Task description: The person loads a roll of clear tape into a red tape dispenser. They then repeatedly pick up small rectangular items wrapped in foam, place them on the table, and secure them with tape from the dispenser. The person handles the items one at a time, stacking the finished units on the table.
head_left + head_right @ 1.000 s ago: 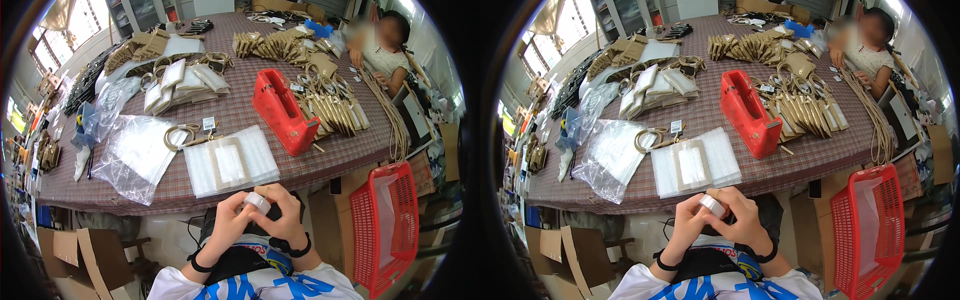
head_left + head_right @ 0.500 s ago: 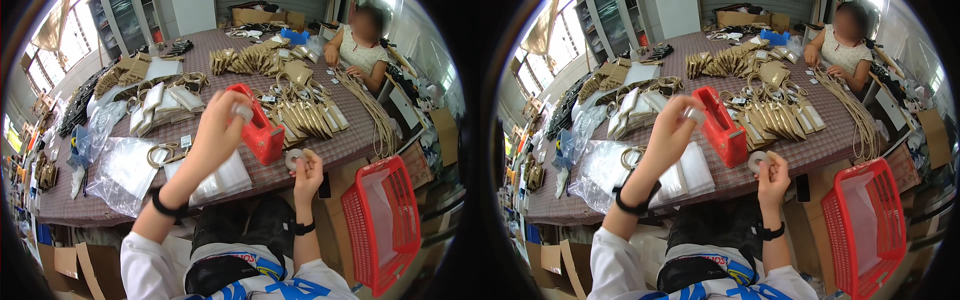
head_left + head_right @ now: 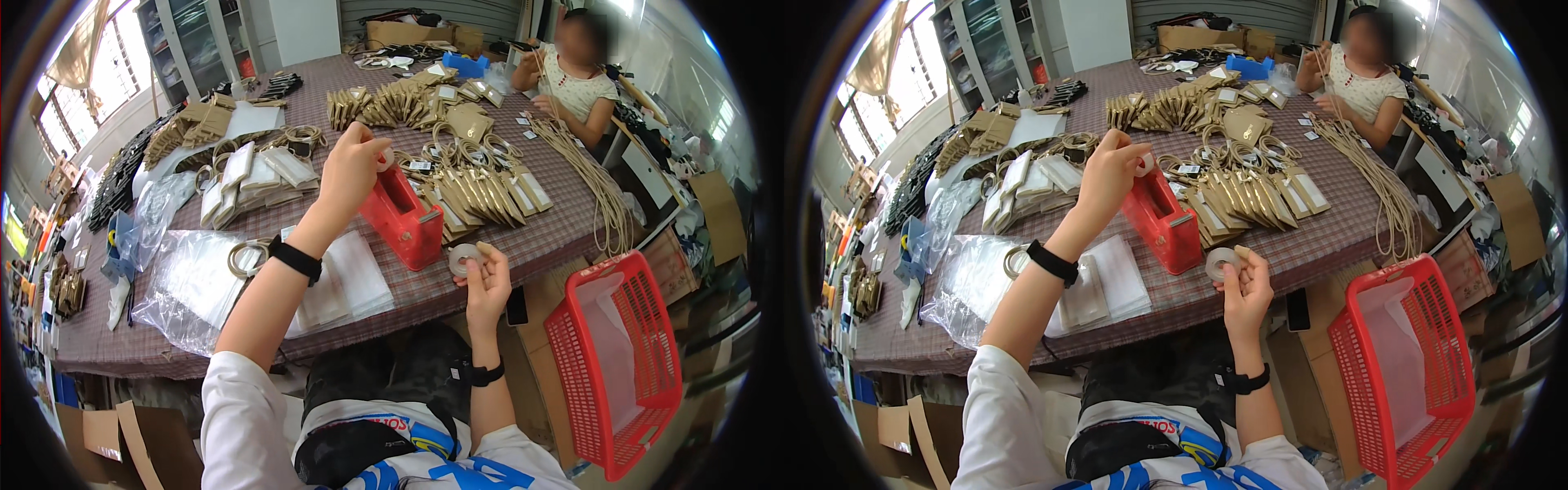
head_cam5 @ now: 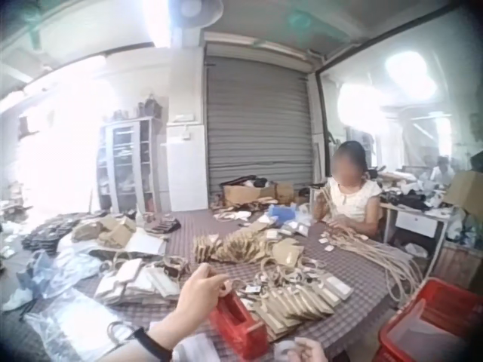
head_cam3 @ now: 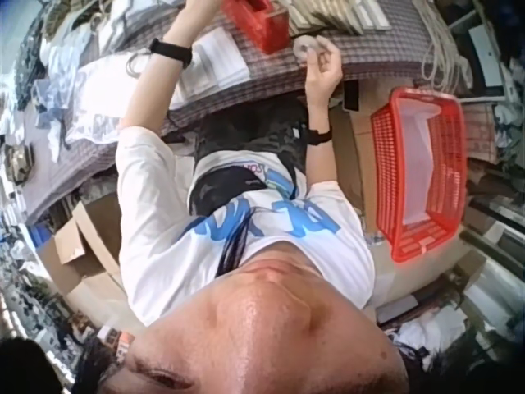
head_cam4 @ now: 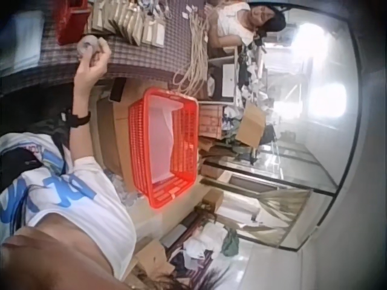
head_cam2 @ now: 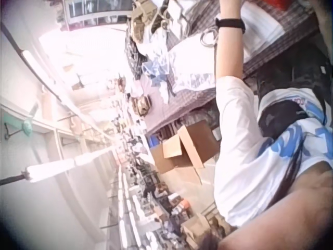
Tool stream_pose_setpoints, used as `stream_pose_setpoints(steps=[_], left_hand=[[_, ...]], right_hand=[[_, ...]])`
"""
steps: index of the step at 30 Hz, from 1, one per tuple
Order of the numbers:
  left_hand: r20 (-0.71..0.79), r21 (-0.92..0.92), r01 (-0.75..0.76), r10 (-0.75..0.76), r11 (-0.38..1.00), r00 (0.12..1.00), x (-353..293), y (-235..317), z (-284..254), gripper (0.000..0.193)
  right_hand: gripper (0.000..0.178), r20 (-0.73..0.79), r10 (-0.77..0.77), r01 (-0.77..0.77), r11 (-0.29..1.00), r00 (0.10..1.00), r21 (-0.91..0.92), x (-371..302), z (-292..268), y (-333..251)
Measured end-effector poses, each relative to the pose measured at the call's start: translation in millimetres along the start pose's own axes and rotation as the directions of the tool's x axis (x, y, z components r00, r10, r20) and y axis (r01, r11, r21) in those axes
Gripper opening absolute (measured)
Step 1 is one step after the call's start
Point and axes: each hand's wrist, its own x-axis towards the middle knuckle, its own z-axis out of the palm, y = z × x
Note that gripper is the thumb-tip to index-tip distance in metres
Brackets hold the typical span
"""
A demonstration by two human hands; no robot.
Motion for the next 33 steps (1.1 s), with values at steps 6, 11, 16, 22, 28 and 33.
stream_pose_setpoints(steps=[6,11,16,22,28,33], left_hand=[[0.047,0.23,-0.151,0.144,0.962,0.989,0.3,-4.8,-3.2,0.04],[-0.034,0.364,-0.177,0.204,0.914,0.978,-5.2,-5.0,-21.9,0.042],[-0.069,0.114,-0.01,0.018,0.993,0.997,-25.1,23.5,-59.5,0.042],[0.263,-0.439,0.211,-0.1,0.874,0.96,-115.4,118.0,-136.7,0.038],[0.334,-0.59,0.498,-0.369,0.636,0.867,-181.6,136.1,-124.3,0.059],[0.311,-0.74,0.516,-0.461,0.431,0.831,-213.7,136.4,-115.0,0.045]], right_hand=[[0.034,-0.046,-0.009,0.01,1.0,0.999,0.01,-0.3,5.9,1.5],[0.034,-0.002,0.025,-0.025,1.0,1.0,-0.009,0.6,1.1,1.3],[0.034,-0.031,0.006,-0.006,1.0,1.0,-0.005,-0.2,7.4,-2.0],[0.033,-0.047,0.095,-0.089,0.99,0.994,0.11,-19.7,6.8,-23.6],[0.037,0.209,0.176,-0.202,0.973,0.962,0.112,-72.3,39.6,-84.9],[0.039,0.423,0.108,-0.107,0.994,0.9,-0.026,-81.6,50.9,-116.0]])
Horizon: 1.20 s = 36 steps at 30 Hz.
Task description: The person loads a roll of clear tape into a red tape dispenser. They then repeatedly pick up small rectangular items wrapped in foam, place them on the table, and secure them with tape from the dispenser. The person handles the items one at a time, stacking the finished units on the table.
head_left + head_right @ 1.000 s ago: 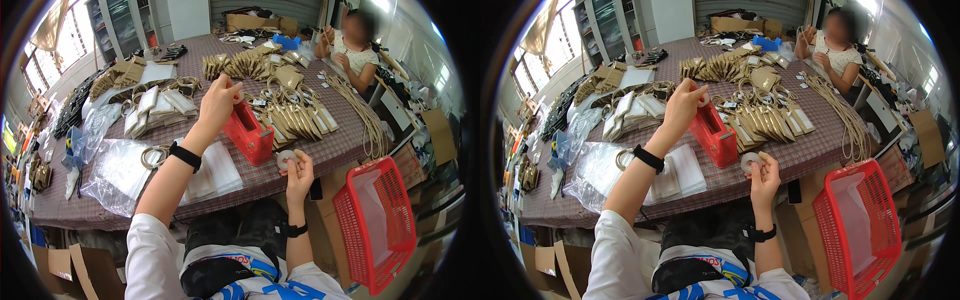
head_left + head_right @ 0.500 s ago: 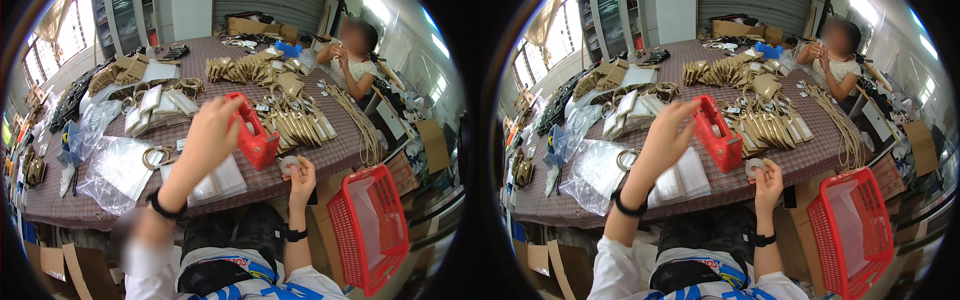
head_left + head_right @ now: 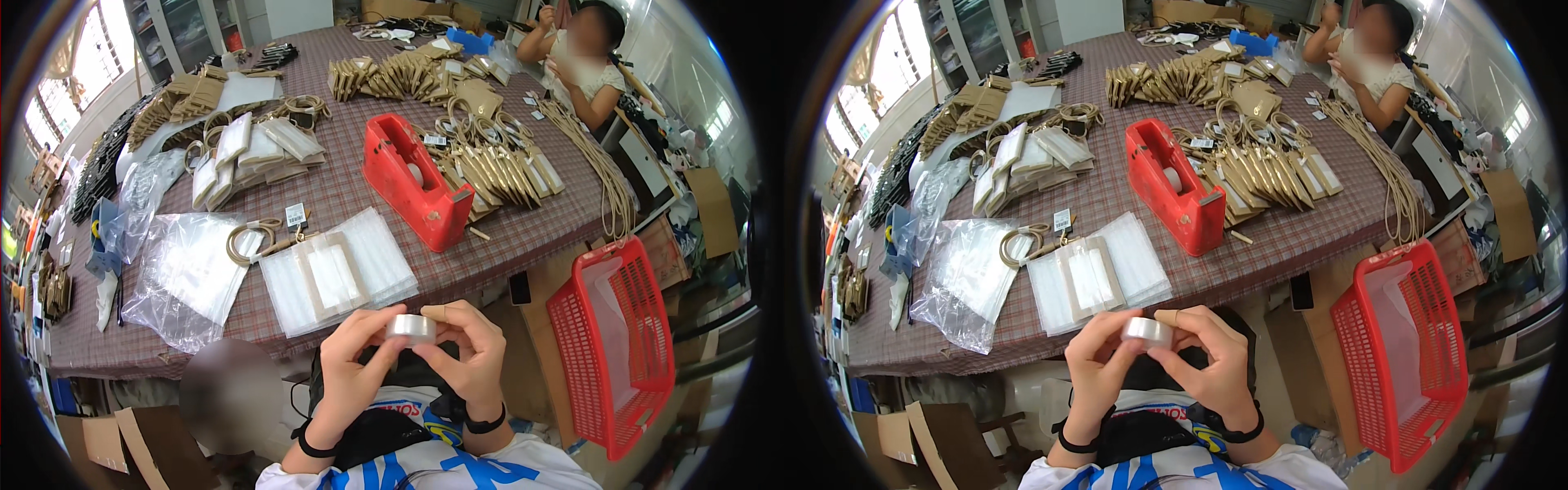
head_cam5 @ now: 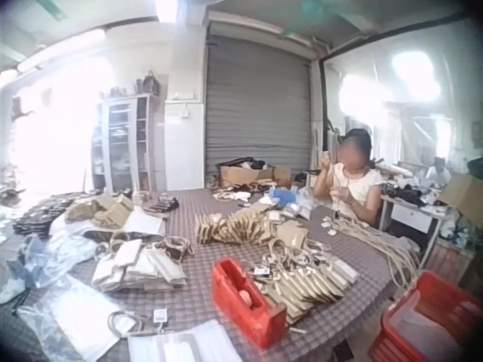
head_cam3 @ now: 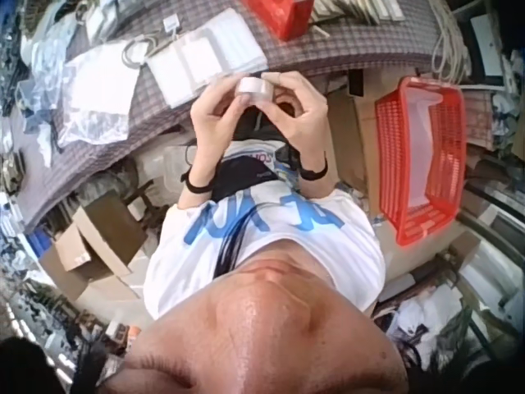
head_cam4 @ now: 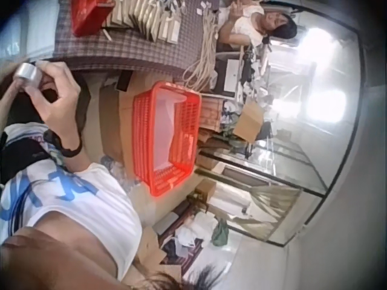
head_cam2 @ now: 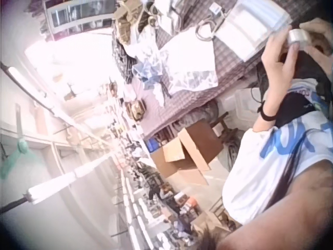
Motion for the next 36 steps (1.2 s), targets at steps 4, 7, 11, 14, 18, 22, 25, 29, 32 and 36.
stream_pose_setpoints(steps=[4,7,11,14,18,22,25,29,32,36], left_hand=[[-0.062,-0.123,0.058,-0.066,0.991,0.996,-7.5,-2.7,-5.7,0.04],[-0.068,-0.126,0.01,-0.018,0.992,0.998,-10.4,1.8,-3.9,0.043],[-0.093,-0.032,-0.06,0.057,0.998,0.994,-12.6,2.0,-4.4,0.045],[-0.123,0.019,-0.13,0.131,0.991,0.984,-12.9,1.0,-4.9,0.044],[-0.156,0.141,-0.223,0.244,0.965,0.957,-11.0,3.6,-3.8,0.043],[-0.155,0.232,-0.245,0.284,0.941,0.946,-11.7,9.8,-1.5,0.049],[-0.145,0.248,-0.269,0.31,0.931,0.939,-10.2,9.1,-1.5,0.047],[-0.12,0.242,-0.262,0.296,0.934,0.948,-7.5,14.6,0.1,0.049],[-0.092,0.203,-0.269,0.292,0.941,0.952,-4.2,19.4,2.4,0.049],[-0.084,0.123,-0.204,0.216,0.971,0.973,-6.3,11.4,2.9,0.041]], right_hand=[[0.035,0.002,0.016,-0.016,0.986,1.0,0.165,-9.3,5.2,4.0],[0.031,0.006,-0.003,0.002,0.987,1.0,0.161,-12.0,8.0,1.4],[0.028,0.017,-0.03,0.029,0.994,0.999,0.101,-13.3,11.8,-3.3],[0.028,0.027,-0.052,0.051,0.997,0.998,0.05,-13.4,15.8,-4.5],[0.028,0.042,-0.073,0.073,0.997,0.996,0.013,-14.4,15.8,-2.6],[0.029,0.074,-0.118,0.121,0.992,0.99,-0.026,-11.1,13.9,-1.4],[0.029,0.071,-0.106,0.106,0.994,0.992,-0.001,-12.2,13.6,0.4],[0.029,0.044,-0.106,0.105,0.994,0.993,0.023,-11.1,14.3,1.7],[0.029,0.013,-0.12,0.119,0.993,0.993,0.015,-11.1,12.3,4.4],[0.03,-0.02,-0.082,0.083,0.995,0.996,0.051,-14.3,10.0,4.4]])
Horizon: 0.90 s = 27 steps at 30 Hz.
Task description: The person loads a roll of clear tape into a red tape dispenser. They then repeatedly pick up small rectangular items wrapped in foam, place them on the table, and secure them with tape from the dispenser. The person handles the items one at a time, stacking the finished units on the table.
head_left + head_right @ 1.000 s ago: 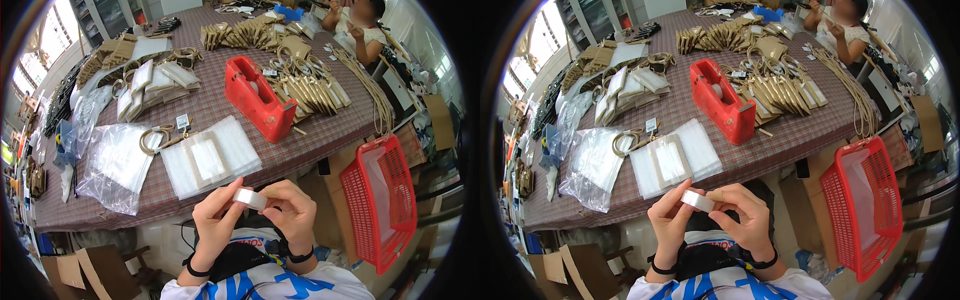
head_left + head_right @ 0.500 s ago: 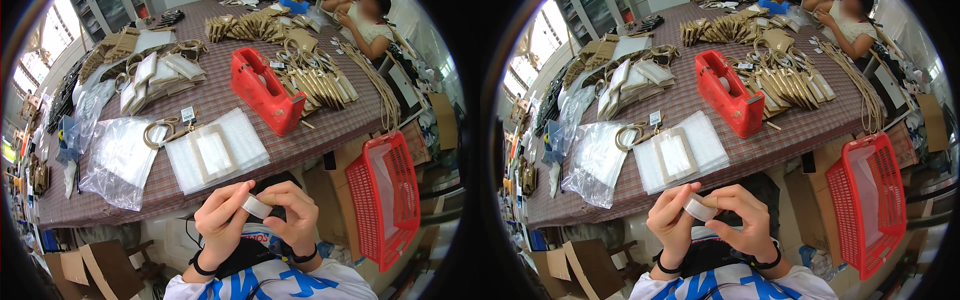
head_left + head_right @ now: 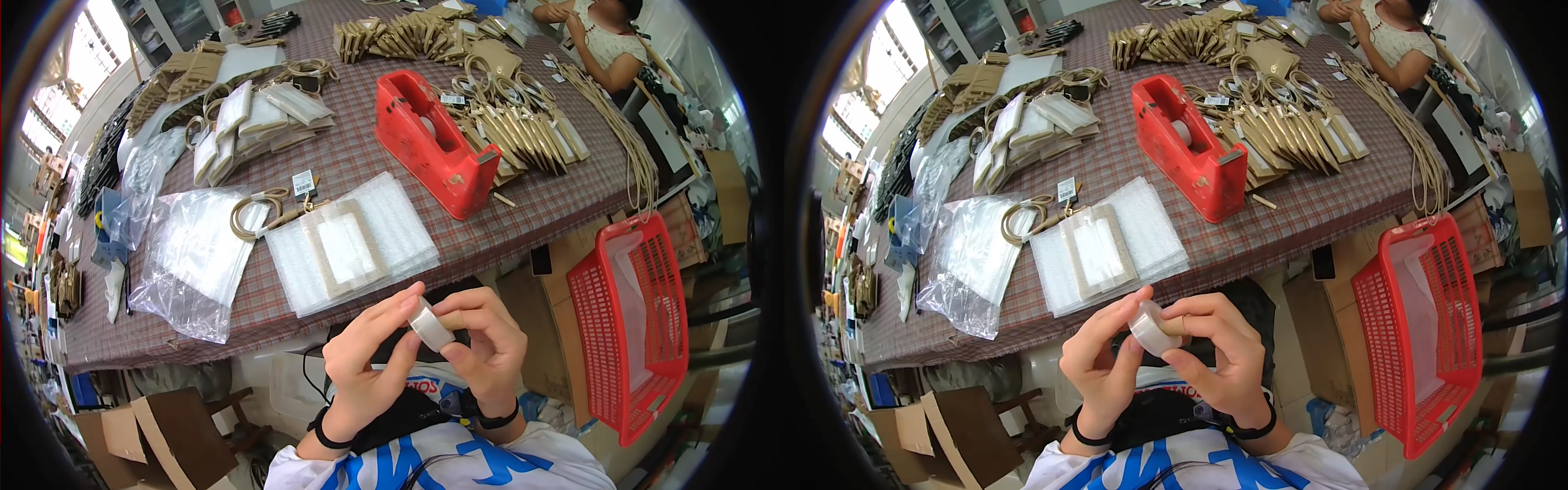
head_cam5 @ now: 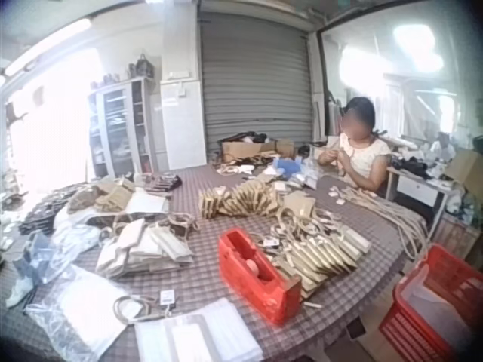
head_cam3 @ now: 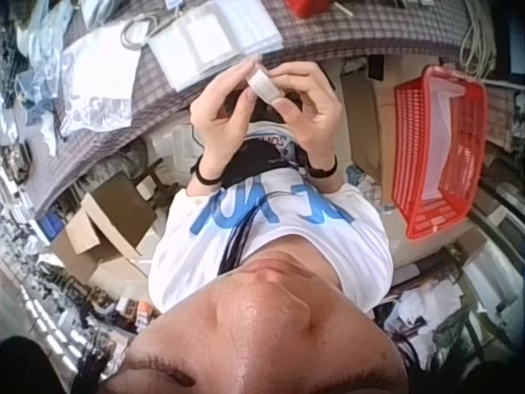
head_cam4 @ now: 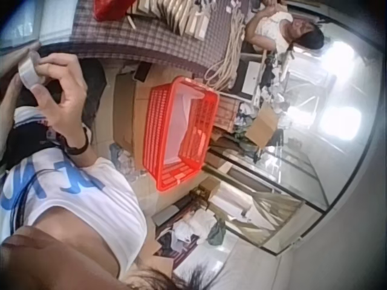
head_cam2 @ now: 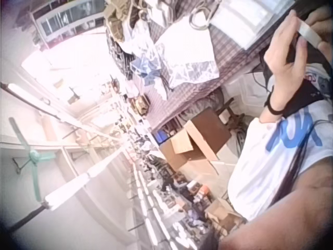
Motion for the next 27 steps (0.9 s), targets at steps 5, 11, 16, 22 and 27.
stream_pose_setpoints(steps=[5,11,16,22,27], left_hand=[[-0.036,-0.145,0.224,-0.231,0.964,0.972,-9.3,1.5,2.3,0.023],[-0.065,-0.126,0.082,-0.091,0.989,0.994,-6.1,-3.9,3.7,0.021],[-0.032,0.099,-0.164,0.168,0.982,0.985,3.5,0.3,-3.4,0.036],[0.069,0.053,-0.191,0.187,0.98,0.98,6.0,-3.0,-10.9,0.028],[0.129,-0.06,-0.125,0.132,0.99,0.983,8.2,-8.4,-15.1,0.025]], right_hand=[[0.036,0.032,-0.038,0.04,0.997,0.999,-0.059,2.8,-0.6,-6.9],[0.037,0.036,-0.129,0.134,0.975,0.991,-0.177,1.8,-4.1,-0.8],[0.032,0.04,-0.127,0.133,0.965,0.991,-0.225,4.2,-5.2,-3.7],[0.028,0.075,-0.102,0.116,0.967,0.992,-0.229,3.4,-8.5,-2.8],[0.026,0.089,-0.038,0.056,0.977,0.995,-0.207,5.2,-8.5,-5.8]])
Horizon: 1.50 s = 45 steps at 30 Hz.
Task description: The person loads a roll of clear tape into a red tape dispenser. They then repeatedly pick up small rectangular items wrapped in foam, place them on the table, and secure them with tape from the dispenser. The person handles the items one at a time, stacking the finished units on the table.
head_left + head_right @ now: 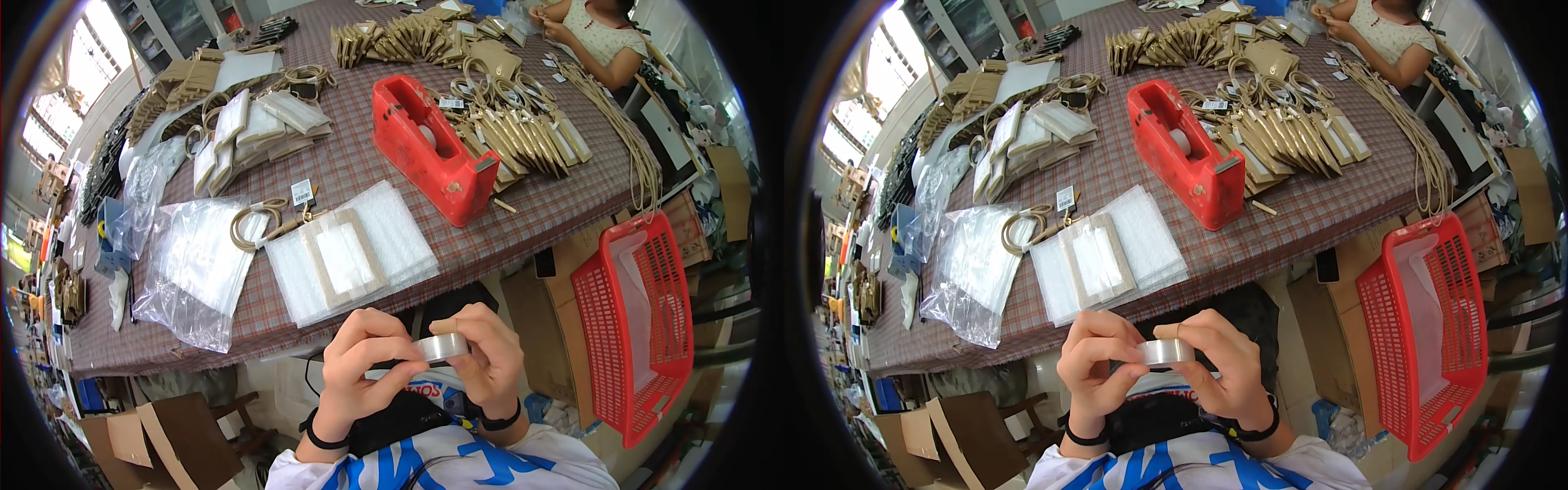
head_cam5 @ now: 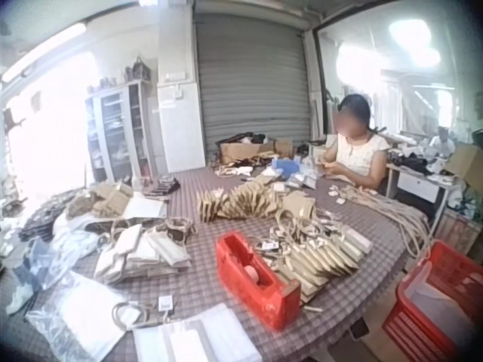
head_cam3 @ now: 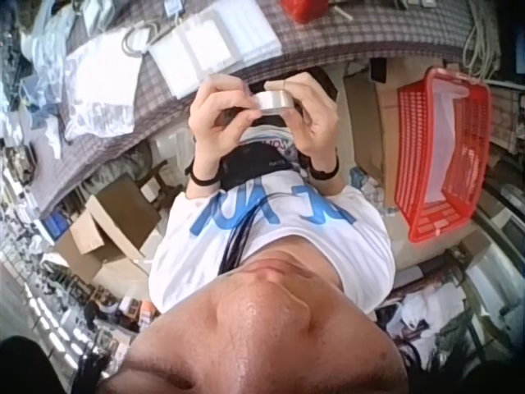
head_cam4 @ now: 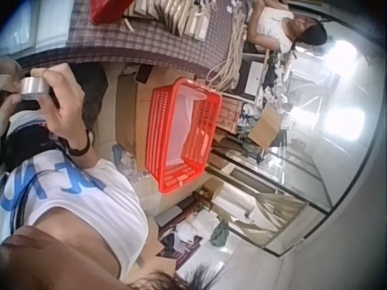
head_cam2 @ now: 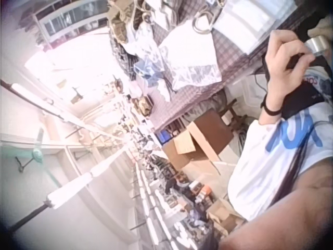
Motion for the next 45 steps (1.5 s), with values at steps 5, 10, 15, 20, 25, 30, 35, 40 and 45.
stream_pose_setpoints(steps=[5,10,15,20,25,30,35,40,45], left_hand=[[0.06,-0.128,0.024,-0.017,0.992,0.998,-0.2,-5.6,-1.8,0.026],[0.036,-0.14,0.022,-0.017,0.99,0.999,-1.0,-7.6,1.5,0.024],[0.039,-0.103,0.008,-0.004,0.995,0.999,-0.8,-9.0,6.9,0.025],[-0.035,-0.032,0.028,-0.029,0.999,0.999,1.9,-5.4,9.8,0.025],[0.012,-0.062,-0.005,0.006,0.998,1.0,3.7,-2.5,6.5,0.025],[0.078,-0.048,-0.012,0.015,0.999,0.997,4.6,-9.2,5.3,0.024],[0.113,-0.016,0.011,-0.009,1.0,0.994,1.8,-8.1,4.8,0.024],[0.08,0.016,0.078,-0.079,0.997,0.994,7.3,5.6,1.6,0.027],[0.101,0.149,0.005,-0.02,0.989,0.995,15.5,11.6,-4.7,0.029]], right_hand=[[0.028,0.027,0.033,-0.035,0.996,0.999,0.082,-2.0,-0.3,5.4],[0.032,0.031,0.056,-0.059,0.99,0.998,0.129,-3.0,0.5,9.1],[0.035,0.035,0.136,-0.14,0.965,0.99,0.224,-6.1,-1.0,8.8],[0.035,0.019,0.162,-0.16,0.945,0.987,0.284,-5.1,-0.4,5.9],[0.034,0.044,0.139,-0.146,0.947,0.989,0.286,-6.9,-2.5,8.5],[0.033,0.031,0.197,-0.195,0.916,0.98,0.35,-8.3,1.0,8.4],[0.033,0.007,0.217,-0.196,0.868,0.976,0.457,-9.5,0.7,16.6],[0.033,-0.008,0.207,-0.18,0.869,0.978,0.46,-7.3,-3.3,16.1],[0.032,0.04,0.213,-0.212,0.901,0.976,0.378,-3.7,-9.3,11.0]])
